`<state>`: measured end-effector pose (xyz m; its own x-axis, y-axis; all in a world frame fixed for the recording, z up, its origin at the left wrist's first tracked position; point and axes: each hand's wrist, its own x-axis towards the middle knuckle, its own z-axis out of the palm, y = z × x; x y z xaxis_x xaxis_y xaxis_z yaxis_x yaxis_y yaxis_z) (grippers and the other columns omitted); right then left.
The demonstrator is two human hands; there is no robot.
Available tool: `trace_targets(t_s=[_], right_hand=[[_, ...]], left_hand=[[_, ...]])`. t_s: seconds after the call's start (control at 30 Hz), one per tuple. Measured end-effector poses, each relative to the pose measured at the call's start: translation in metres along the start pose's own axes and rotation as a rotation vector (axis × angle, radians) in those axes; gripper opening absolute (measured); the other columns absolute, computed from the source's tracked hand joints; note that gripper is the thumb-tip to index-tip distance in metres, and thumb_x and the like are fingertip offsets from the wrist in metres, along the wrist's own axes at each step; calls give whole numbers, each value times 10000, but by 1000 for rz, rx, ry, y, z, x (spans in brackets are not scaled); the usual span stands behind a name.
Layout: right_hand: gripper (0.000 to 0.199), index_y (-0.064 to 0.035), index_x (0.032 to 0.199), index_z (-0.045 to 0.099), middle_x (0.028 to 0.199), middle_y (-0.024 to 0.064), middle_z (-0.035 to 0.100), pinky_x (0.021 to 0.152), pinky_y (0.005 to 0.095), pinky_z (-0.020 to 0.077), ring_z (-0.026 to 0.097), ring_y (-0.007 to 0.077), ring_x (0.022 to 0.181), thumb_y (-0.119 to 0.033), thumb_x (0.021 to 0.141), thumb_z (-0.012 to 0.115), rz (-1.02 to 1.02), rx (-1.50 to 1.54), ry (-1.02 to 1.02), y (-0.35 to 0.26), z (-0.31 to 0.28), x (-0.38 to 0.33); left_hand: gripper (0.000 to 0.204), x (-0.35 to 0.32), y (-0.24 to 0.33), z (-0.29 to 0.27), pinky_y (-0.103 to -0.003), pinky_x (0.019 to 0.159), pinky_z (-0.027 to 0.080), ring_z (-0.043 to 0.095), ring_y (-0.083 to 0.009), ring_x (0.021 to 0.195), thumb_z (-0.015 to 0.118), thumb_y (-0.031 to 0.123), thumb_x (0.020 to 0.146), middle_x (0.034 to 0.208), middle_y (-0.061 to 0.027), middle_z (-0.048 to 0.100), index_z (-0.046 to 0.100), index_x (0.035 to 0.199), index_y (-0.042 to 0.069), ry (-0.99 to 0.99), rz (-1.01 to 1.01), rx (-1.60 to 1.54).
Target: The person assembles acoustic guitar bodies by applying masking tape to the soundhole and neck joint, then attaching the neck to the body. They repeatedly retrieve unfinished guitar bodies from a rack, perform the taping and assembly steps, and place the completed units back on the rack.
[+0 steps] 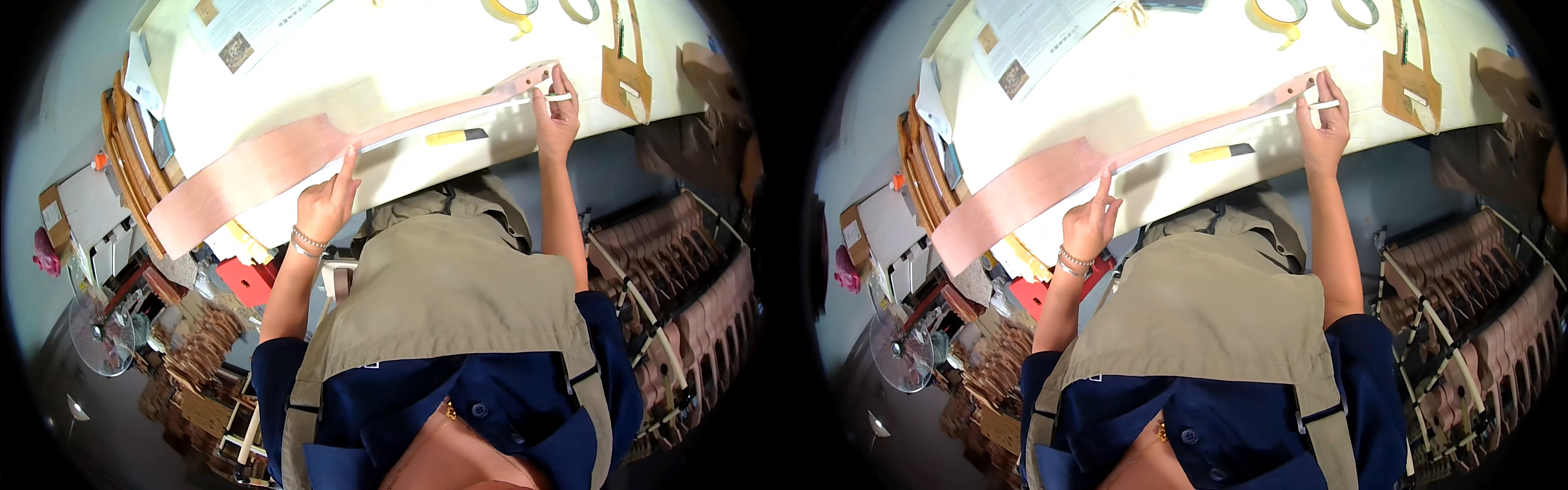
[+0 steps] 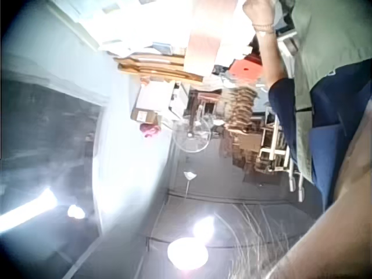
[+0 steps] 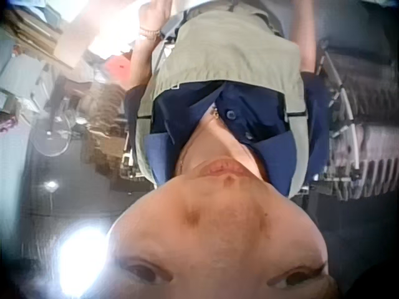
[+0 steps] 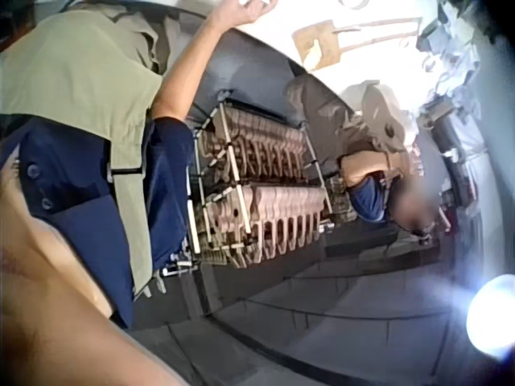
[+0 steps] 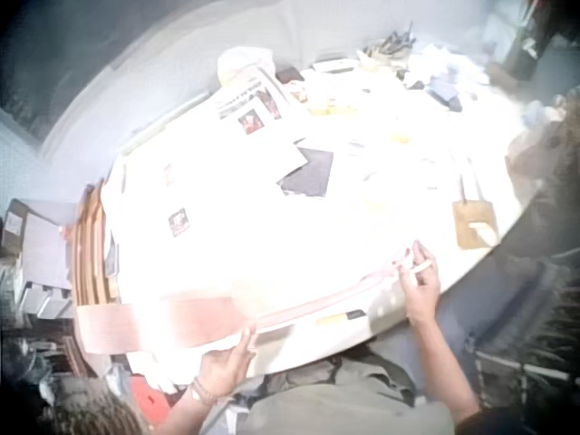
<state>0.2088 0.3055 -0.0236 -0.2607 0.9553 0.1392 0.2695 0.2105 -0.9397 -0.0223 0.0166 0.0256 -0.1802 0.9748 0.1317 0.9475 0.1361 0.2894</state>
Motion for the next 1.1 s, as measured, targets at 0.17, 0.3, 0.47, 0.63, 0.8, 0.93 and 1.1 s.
trace_targets(t_s=[0.17, 0.3, 0.47, 0.63, 0.8, 0.93, 1.1], right_hand=[[454, -55, 1244, 560, 1301, 81, 496, 965, 300, 413, 482, 186, 1185, -22, 797, 634, -31, -53, 15, 3, 1, 0], [450, -55, 1229, 574, 1294, 83, 504, 976, 310, 403, 492, 197, 1175, -14, 785, 636, -80, -74, 27, 3, 2, 1], [450, -61, 1214, 588, 1284, 89, 513, 967, 326, 418, 504, 209, 1164, 2, 770, 631, -137, -77, 65, 8, 6, 1], [457, -62, 1208, 592, 1275, 100, 518, 954, 334, 431, 518, 228, 1151, 1, 757, 638, -160, -96, 81, 8, 8, 0], [438, -66, 1195, 602, 1274, 102, 518, 954, 337, 432, 511, 237, 1162, -2, 763, 635, -131, -30, 104, 1, 10, -1], [447, -86, 1197, 604, 1261, 98, 511, 945, 335, 437, 519, 248, 1146, 3, 760, 635, -161, -73, 110, -1, 9, -1], [480, -105, 1213, 597, 1089, 105, 518, 787, 284, 487, 542, 197, 900, -7, 750, 683, -89, -171, 255, -17, 4, -24]], left_hand=[[659, 23, 16, 7, -273, 387, 352, 418, -129, 398, 652, 111, 787, 534, 2, 456, 369, 1375, 17, -49, 51, -20], [671, 58, 43, 19, -269, 375, 366, 444, -124, 402, 594, 64, 769, 542, -2, 476, 343, 1389, 13, -104, 110, -19], [703, 116, 96, 60, -267, 344, 387, 479, -116, 415, 547, 42, 707, 547, -9, 498, 343, 1376, -30, -131, 194, 79], [509, 159, 133, 53, -293, 438, 442, 567, -180, 581, 595, 92, 723, 698, -36, 568, 544, 1226, 31, -188, 130, 51], [261, 189, 77, 44, -286, 652, 474, 600, -193, 741, 687, 222, 742, 827, -61, 657, 714, 989, 144, -311, -148, -524], [322, 217, 63, 60, -231, 693, 474, 617, -132, 660, 717, 237, 720, 783, -82, 692, 714, 999, 75, -797, -537, -1061], [326, 229, 69, 57, -219, 661, 466, 595, -103, 635, 723, 219, 695, 761, -65, 684, 714, 946, 12, -812, -544, -966]])
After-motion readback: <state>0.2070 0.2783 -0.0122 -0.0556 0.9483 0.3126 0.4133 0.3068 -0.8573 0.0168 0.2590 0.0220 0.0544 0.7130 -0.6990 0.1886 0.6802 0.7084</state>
